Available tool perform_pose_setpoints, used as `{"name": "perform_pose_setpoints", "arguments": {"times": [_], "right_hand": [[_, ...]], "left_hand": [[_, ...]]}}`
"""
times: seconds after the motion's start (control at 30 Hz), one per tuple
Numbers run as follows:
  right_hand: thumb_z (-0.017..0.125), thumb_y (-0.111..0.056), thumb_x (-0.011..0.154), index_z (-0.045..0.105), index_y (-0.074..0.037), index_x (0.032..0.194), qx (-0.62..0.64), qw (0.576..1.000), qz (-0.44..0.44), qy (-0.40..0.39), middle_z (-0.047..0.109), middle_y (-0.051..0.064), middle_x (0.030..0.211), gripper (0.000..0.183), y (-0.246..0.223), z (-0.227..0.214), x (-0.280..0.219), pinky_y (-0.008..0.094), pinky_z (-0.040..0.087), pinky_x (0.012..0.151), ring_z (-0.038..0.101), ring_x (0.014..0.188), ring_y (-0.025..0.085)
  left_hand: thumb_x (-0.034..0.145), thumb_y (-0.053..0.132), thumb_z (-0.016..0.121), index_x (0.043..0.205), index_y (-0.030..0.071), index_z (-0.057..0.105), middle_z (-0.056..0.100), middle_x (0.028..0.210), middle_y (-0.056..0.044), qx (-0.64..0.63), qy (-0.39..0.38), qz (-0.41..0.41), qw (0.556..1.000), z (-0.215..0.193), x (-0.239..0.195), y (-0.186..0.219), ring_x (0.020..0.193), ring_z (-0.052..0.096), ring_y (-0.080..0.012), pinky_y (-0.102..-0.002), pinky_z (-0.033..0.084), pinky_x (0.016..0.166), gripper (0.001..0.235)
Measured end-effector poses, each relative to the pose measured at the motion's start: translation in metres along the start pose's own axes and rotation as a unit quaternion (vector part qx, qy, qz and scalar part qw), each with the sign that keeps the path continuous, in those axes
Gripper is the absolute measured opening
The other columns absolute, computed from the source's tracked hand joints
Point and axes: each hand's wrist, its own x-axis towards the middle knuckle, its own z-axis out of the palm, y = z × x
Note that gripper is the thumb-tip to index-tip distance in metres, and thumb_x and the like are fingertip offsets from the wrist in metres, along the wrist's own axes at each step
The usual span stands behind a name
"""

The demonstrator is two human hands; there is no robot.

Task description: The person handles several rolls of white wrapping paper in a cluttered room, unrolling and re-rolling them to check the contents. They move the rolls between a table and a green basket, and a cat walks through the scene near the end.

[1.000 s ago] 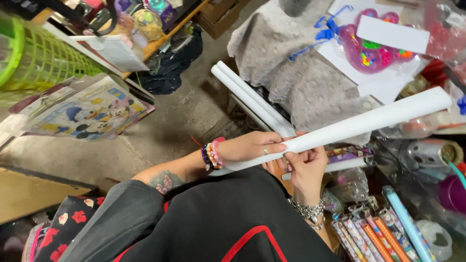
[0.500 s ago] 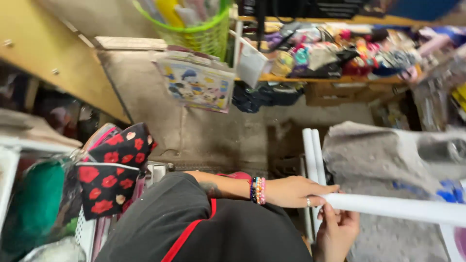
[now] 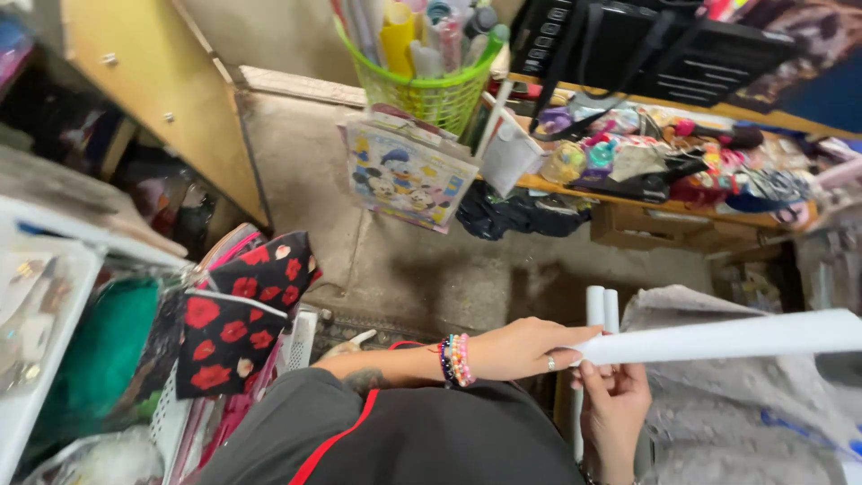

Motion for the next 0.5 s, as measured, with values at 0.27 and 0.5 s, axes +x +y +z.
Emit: {"name": "perform_pose_setpoints", "arguments": {"times": [0.27, 0.5], "right_hand": [[0.08, 0.006, 0.083, 0.046, -0.002, 0.125, -0.124, 0.958, -0.177, 0.187, 0.049, 0.014, 0.121, 0.055, -0.022, -0.013, -0.032, 0.03, 0.061, 0.073, 0.062, 0.083, 0.018], [0.09, 0.0, 0.08, 0.076, 0.005, 0.108, -0.429, 0.794, -0.349, 0.254, 0.068, 0.016, 0.098, 0.032, -0.044, -0.016, -0.058, 0.035, 0.061, 0.062, 0.069, 0.076, 0.026]], "left_hand": [[0.107, 0.024, 0.053, 0.151, 0.009, 0.049, 0.065, 0.13, -0.017, -0.147, -0.036, 0.047, 0.987, 0.024, 0.024, -0.007, 0.098, 0.066, -0.0225, -0.034, 0.051, 0.086, 0.047], [0.105, 0.015, 0.057, 0.149, 0.012, 0.053, 0.069, 0.106, -0.017, -0.291, -0.158, 0.044, 0.943, 0.047, 0.06, 0.007, 0.056, 0.07, -0.0149, -0.023, 0.058, 0.048, 0.044]]}}
